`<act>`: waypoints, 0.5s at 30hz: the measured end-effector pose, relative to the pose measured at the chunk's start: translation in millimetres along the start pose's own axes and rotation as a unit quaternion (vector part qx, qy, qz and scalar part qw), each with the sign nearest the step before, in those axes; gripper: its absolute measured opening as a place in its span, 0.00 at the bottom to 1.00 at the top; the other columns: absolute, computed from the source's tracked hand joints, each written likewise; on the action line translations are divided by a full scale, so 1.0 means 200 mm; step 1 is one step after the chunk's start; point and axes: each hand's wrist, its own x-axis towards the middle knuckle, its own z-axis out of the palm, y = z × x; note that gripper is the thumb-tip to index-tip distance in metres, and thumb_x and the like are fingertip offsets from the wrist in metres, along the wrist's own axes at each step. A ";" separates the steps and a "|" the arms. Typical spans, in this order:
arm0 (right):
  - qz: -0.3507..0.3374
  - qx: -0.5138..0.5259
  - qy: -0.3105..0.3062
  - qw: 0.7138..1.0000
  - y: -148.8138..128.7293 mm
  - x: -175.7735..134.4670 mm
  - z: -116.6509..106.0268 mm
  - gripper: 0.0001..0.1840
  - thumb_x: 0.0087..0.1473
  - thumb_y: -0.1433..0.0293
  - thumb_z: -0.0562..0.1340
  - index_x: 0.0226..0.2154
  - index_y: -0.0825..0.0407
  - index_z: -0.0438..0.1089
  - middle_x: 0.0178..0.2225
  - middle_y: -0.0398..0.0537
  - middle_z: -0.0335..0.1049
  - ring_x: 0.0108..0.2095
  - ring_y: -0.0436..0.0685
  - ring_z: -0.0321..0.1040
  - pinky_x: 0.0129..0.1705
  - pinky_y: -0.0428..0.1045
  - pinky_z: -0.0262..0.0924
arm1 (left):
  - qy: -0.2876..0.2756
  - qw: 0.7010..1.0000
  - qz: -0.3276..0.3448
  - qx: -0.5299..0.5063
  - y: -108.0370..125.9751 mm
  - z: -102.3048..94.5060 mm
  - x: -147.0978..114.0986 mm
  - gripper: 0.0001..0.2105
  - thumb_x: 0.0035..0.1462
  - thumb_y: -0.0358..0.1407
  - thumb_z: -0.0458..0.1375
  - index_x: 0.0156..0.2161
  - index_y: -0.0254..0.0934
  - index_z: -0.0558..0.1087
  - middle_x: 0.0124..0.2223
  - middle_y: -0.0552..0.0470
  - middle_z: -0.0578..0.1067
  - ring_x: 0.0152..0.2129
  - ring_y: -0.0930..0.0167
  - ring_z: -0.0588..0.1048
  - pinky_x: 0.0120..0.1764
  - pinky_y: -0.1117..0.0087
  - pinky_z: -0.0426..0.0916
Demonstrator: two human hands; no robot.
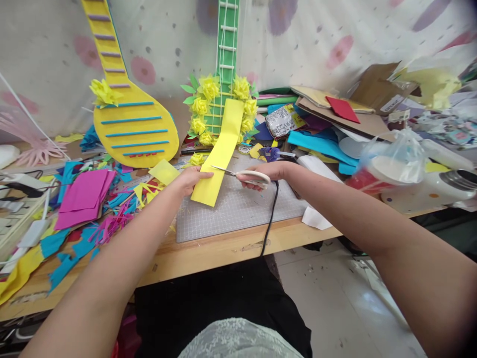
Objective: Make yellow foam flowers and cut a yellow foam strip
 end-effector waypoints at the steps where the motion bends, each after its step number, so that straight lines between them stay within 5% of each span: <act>1: 0.002 0.003 0.005 1.000 0.00 0.00 0.00 0.26 0.46 0.47 0.61 0.29 0.55 0.65 0.21 0.41 0.59 0.19 0.45 0.57 0.21 0.43 0.57 | -0.002 1.000 -0.005 -0.002 0.00 0.00 0.00 0.09 0.43 0.27 0.63 0.34 0.31 0.74 0.35 0.43 0.79 0.31 0.65 0.78 0.40 0.63 0.72; 15: 0.006 0.010 0.018 1.000 -0.01 0.00 0.01 0.24 0.48 0.51 0.61 0.25 0.55 0.59 0.20 0.37 0.53 0.16 0.41 0.50 0.17 0.40 0.48 | -0.020 0.999 -0.045 -0.013 0.00 -0.02 0.03 0.10 0.41 0.27 0.65 0.33 0.31 0.74 0.34 0.42 0.79 0.33 0.63 0.78 0.43 0.62 0.72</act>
